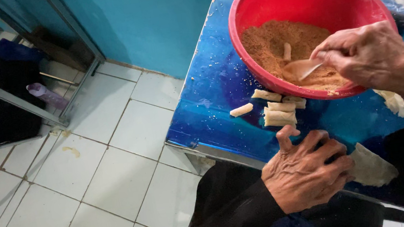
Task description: The person sits at a table and rolls spring rolls by hand. They take thin pastry wrappers, spoon brown filling from a red bowl onto a wrapper, fold the wrapper over the filling, and roll it into a cylinder, adding finished rolls to a pile on the table.
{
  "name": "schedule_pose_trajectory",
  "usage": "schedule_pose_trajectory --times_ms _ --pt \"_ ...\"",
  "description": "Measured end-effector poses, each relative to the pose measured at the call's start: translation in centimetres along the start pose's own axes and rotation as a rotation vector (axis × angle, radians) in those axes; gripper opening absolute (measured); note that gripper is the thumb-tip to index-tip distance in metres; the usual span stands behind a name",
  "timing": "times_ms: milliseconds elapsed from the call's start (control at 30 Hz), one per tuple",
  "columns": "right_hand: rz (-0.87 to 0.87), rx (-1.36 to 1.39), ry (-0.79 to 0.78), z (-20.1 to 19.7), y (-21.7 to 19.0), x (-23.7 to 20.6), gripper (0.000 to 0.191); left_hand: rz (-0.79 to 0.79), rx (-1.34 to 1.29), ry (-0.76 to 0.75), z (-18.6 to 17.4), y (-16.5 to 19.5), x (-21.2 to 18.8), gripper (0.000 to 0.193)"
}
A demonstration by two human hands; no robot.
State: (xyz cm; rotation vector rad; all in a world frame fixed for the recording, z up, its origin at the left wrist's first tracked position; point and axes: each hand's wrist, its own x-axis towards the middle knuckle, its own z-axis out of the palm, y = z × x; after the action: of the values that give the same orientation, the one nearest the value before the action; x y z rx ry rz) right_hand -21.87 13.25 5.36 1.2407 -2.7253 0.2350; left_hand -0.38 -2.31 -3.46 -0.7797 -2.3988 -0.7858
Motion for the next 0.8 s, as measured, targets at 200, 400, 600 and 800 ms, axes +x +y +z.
schedule_pose_trajectory --times_ms 200,400,600,800 --pt "0.325 0.069 0.042 -2.5 -0.5 -2.9 0.024 0.012 -0.001 0.01 -0.2 0.1 0.2 0.016" --pt "0.213 0.146 0.247 -4.3 -1.1 -7.1 0.018 0.027 -0.012 -0.004 -0.5 0.5 0.7 0.016" --pt "0.324 0.049 0.23 -5.8 -2.4 -8.2 0.019 0.024 -0.023 0.009 -0.4 0.9 0.7 0.019" --pt "0.357 -0.001 0.163 -5.6 -2.7 -7.9 0.02 0.008 -0.04 0.04 -0.1 1.1 0.8 0.028"
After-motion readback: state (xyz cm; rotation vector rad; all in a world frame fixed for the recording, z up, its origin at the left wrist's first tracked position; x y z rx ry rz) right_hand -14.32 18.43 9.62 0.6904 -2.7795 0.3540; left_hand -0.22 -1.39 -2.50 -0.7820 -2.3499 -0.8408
